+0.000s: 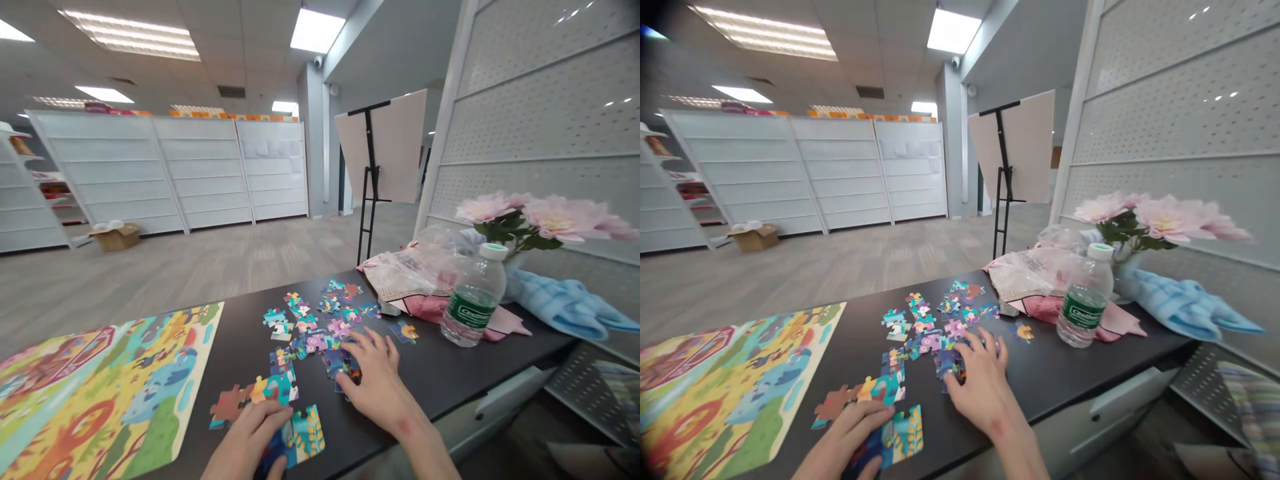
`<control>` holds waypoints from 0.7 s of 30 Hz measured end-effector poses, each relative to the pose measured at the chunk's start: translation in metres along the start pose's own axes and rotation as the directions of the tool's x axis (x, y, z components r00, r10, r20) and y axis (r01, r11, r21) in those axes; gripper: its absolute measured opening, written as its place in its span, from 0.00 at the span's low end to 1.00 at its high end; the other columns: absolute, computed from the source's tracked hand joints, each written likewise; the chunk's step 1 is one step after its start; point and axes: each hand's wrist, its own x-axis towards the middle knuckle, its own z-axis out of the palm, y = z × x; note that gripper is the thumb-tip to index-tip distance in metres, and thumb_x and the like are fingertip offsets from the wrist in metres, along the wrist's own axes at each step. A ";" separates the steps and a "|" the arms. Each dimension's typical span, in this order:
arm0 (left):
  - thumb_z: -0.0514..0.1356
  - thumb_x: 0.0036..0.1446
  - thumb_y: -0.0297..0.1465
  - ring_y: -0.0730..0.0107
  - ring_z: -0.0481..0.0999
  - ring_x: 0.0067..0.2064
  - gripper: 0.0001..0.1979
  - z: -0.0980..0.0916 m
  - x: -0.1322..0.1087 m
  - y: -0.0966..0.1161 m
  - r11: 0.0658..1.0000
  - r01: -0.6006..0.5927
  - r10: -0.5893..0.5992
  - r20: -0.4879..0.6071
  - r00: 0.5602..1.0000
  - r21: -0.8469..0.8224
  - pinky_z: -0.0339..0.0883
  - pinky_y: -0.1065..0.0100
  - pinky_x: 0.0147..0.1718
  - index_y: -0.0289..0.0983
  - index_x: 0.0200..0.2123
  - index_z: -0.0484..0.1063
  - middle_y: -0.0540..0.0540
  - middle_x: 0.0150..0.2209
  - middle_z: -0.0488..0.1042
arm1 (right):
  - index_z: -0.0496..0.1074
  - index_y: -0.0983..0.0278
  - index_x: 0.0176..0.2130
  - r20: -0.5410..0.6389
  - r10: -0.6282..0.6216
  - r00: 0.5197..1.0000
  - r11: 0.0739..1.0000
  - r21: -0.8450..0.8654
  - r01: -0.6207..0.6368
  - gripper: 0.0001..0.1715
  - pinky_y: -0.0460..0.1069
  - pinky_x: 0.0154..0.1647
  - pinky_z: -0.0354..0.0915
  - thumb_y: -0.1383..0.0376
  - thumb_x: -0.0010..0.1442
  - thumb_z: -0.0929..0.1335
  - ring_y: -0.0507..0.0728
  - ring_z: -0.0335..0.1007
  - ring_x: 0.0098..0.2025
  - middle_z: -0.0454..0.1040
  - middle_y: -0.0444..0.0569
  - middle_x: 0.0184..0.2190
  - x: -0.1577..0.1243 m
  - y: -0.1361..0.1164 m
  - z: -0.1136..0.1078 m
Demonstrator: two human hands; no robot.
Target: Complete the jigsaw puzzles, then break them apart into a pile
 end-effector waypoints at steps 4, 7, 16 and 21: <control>0.65 0.56 0.34 0.53 0.77 0.52 0.24 0.002 0.012 -0.001 0.996 -0.033 0.029 0.038 0.999 0.086 0.72 0.59 0.52 0.48 0.57 0.72 0.45 0.54 0.77 | 0.75 0.58 0.44 -0.053 -0.031 0.998 0.996 0.079 0.035 0.18 0.67 0.67 0.41 0.64 0.51 0.70 0.68 0.56 0.65 0.74 0.50 0.55 0.003 -0.002 -0.003; 0.67 0.55 0.40 0.50 0.77 0.51 0.26 0.006 0.021 -0.001 0.997 -0.039 0.032 0.096 0.995 0.074 0.72 0.57 0.50 0.48 0.58 0.71 0.43 0.52 0.79 | 0.74 0.60 0.40 -0.128 0.003 0.992 0.951 0.306 0.037 0.10 0.60 0.56 0.60 0.64 0.58 0.66 0.62 0.71 0.49 0.78 0.50 0.41 0.007 0.005 -0.009; 0.65 0.54 0.33 0.55 0.77 0.49 0.28 0.018 0.018 -0.007 0.983 0.096 -0.085 0.075 0.994 -0.156 0.74 0.61 0.48 0.47 0.59 0.71 0.42 0.49 0.76 | 0.69 0.63 0.43 -0.425 0.455 0.783 0.660 0.751 0.023 0.19 0.50 0.38 0.67 0.53 0.59 0.68 0.58 0.73 0.36 0.75 0.48 0.32 0.014 0.062 -0.020; 0.66 0.54 0.35 0.54 0.77 0.49 0.23 0.016 0.022 -0.001 0.969 0.118 -0.102 0.087 0.991 -0.217 0.74 0.59 0.48 0.46 0.55 0.73 0.41 0.49 0.76 | 0.73 0.64 0.47 -0.351 0.373 0.859 0.883 0.419 -0.211 0.21 0.56 0.44 0.66 0.55 0.60 0.63 0.63 0.73 0.40 0.78 0.53 0.37 0.014 0.067 -0.019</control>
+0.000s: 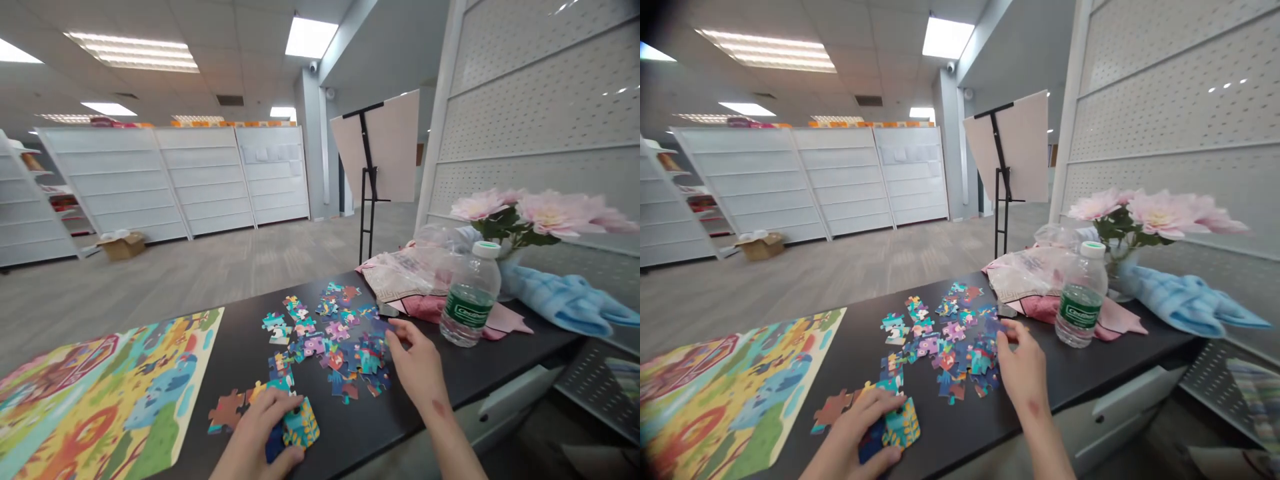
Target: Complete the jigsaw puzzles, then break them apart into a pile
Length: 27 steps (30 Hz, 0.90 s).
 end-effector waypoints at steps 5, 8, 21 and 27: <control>0.61 0.60 0.33 0.63 0.77 0.40 0.14 -0.006 0.002 0.028 0.995 -0.050 0.047 -0.045 0.998 -0.082 0.74 0.67 0.38 0.43 0.50 0.76 0.42 0.45 0.76 | 0.78 0.63 0.41 0.216 -0.176 0.960 0.942 -0.244 0.228 0.21 0.57 0.48 0.65 0.61 0.62 0.59 0.64 0.73 0.44 0.78 0.56 0.42 -0.017 -0.022 0.001; 0.59 0.63 0.32 0.71 0.74 0.32 0.10 -0.032 0.011 0.031 0.993 0.042 -0.052 -0.088 0.995 -0.109 0.70 0.71 0.32 0.42 0.46 0.77 0.44 0.42 0.75 | 0.80 0.59 0.40 0.494 -0.189 0.849 0.922 -0.209 0.326 0.16 0.54 0.46 0.66 0.62 0.61 0.63 0.61 0.75 0.42 0.78 0.52 0.39 -0.039 -0.035 0.008; 0.63 0.52 0.26 0.61 0.74 0.44 0.13 -0.096 0.068 -0.061 0.943 0.323 -0.295 -0.256 0.920 0.076 0.68 0.61 0.47 0.34 0.42 0.78 0.42 0.42 0.76 | 0.77 0.55 0.43 0.604 -0.397 0.691 0.867 -0.002 0.499 0.19 0.57 0.56 0.66 0.70 0.53 0.65 0.64 0.71 0.54 0.77 0.50 0.48 -0.059 -0.019 0.060; 0.64 0.53 0.30 0.63 0.75 0.43 0.10 -0.097 0.048 -0.044 0.961 0.263 -0.265 0.006 0.964 0.088 0.67 0.66 0.44 0.38 0.41 0.77 0.46 0.40 0.77 | 0.76 0.56 0.48 0.651 -0.336 0.681 0.868 -0.067 0.492 0.24 0.58 0.55 0.67 0.69 0.53 0.65 0.66 0.70 0.56 0.76 0.52 0.52 -0.061 -0.007 0.069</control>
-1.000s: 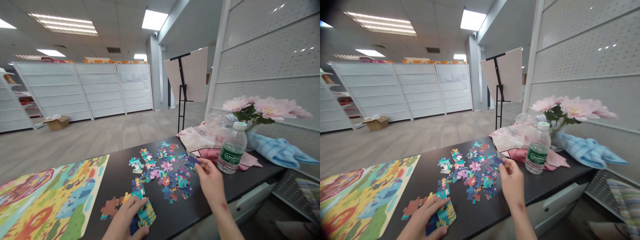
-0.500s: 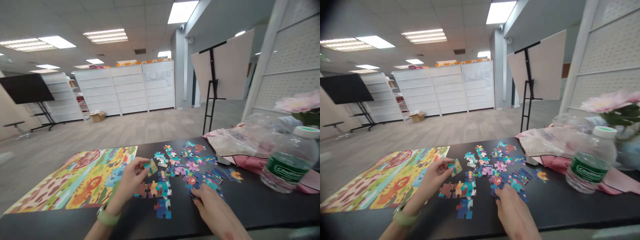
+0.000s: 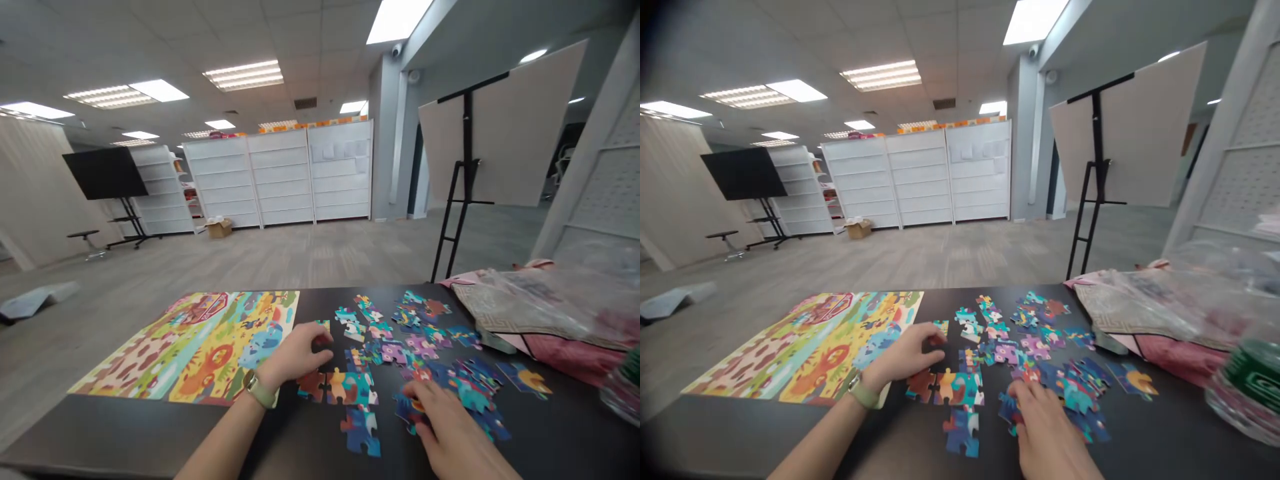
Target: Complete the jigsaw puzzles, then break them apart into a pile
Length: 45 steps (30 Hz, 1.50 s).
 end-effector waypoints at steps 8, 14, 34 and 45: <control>0.62 0.52 0.27 0.69 0.76 0.29 0.07 -0.015 -0.020 -0.007 0.989 0.083 -0.055 0.216 0.975 -0.122 0.65 0.74 0.28 0.36 0.37 0.75 0.53 0.25 0.75 | 0.73 0.61 0.53 -0.005 0.143 0.990 0.932 0.338 -0.133 0.27 0.54 0.44 0.71 0.57 0.55 0.64 0.62 0.76 0.41 0.79 0.52 0.38 0.019 -0.041 -0.031; 0.64 0.54 0.29 0.70 0.76 0.36 0.15 0.005 -0.014 0.030 0.848 0.008 0.054 0.102 0.993 -0.530 0.68 0.72 0.35 0.36 0.46 0.72 0.48 0.37 0.76 | 0.74 0.62 0.44 -0.002 0.187 0.982 0.663 0.738 -0.125 0.25 0.52 0.36 0.73 0.48 0.55 0.67 0.58 0.75 0.31 0.72 0.44 0.28 0.047 -0.093 -0.009; 0.56 0.55 0.21 0.66 0.76 0.32 0.13 0.019 -0.002 -0.009 0.979 0.087 -0.107 -0.100 0.989 -0.183 0.66 0.70 0.32 0.37 0.42 0.75 0.50 0.27 0.74 | 0.72 0.56 0.56 -0.025 0.021 0.999 0.984 -0.177 -0.025 0.28 0.64 0.57 0.61 0.73 0.60 0.61 0.66 0.64 0.60 0.73 0.49 0.58 0.074 -0.089 0.021; 0.57 0.51 0.20 0.70 0.76 0.32 0.17 0.019 0.001 -0.010 0.914 0.085 -0.128 -0.082 0.988 -0.398 0.66 0.72 0.30 0.37 0.44 0.70 0.52 0.30 0.72 | 0.73 0.60 0.50 -0.252 -0.073 0.965 0.965 0.226 0.132 0.23 0.55 0.54 0.66 0.68 0.61 0.58 0.60 0.71 0.52 0.74 0.53 0.49 0.090 -0.075 0.014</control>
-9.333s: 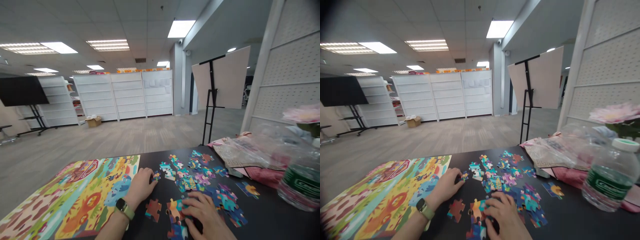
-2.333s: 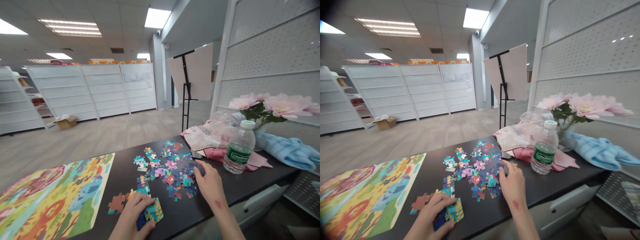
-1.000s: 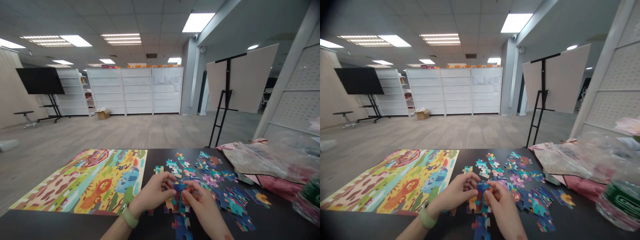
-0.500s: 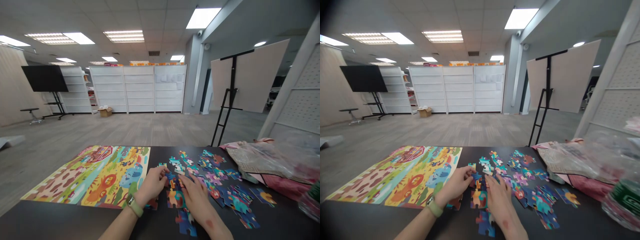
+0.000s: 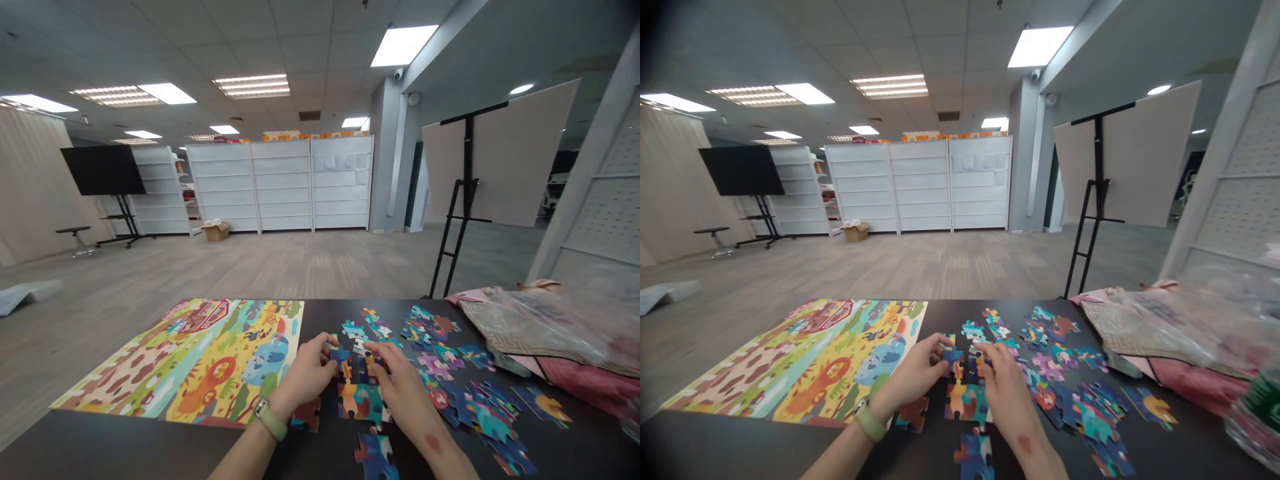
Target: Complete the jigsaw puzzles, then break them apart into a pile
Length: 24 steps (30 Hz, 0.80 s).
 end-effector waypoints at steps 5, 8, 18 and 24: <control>0.56 0.52 0.21 0.70 0.76 0.33 0.15 -0.003 0.012 -0.009 1.000 -0.029 0.029 0.069 0.997 -0.011 0.68 0.71 0.33 0.36 0.44 0.71 0.51 0.31 0.73 | 0.74 0.61 0.48 -0.150 0.084 0.985 0.995 0.067 -0.074 0.20 0.55 0.48 0.69 0.62 0.61 0.59 0.60 0.73 0.47 0.75 0.53 0.46 -0.003 0.001 -0.009; 0.56 0.53 0.22 0.68 0.77 0.33 0.15 -0.009 0.024 -0.006 0.997 -0.069 0.063 0.137 0.989 0.036 0.68 0.70 0.34 0.36 0.44 0.74 0.50 0.31 0.75 | 0.75 0.60 0.46 -0.115 0.088 0.989 0.994 0.080 -0.080 0.19 0.55 0.49 0.70 0.62 0.60 0.60 0.61 0.73 0.50 0.76 0.52 0.47 -0.009 0.006 -0.008; 0.57 0.60 0.26 0.63 0.79 0.45 0.17 0.007 0.072 0.008 0.929 -0.334 0.258 0.369 0.893 0.158 0.69 0.68 0.46 0.40 0.48 0.80 0.48 0.45 0.82 | 0.76 0.63 0.47 -0.253 0.139 0.957 0.953 -0.228 -0.198 0.23 0.59 0.51 0.67 0.69 0.60 0.58 0.63 0.73 0.49 0.78 0.55 0.46 -0.019 0.023 -0.019; 0.59 0.59 0.25 0.64 0.79 0.43 0.14 0.013 0.070 0.002 0.932 -0.327 0.259 0.344 0.902 0.157 0.68 0.69 0.45 0.41 0.45 0.81 0.48 0.43 0.82 | 0.80 0.56 0.37 0.098 0.010 0.995 0.926 -0.377 0.028 0.12 0.58 0.47 0.63 0.65 0.62 0.65 0.64 0.69 0.49 0.78 0.50 0.43 -0.032 -0.011 -0.014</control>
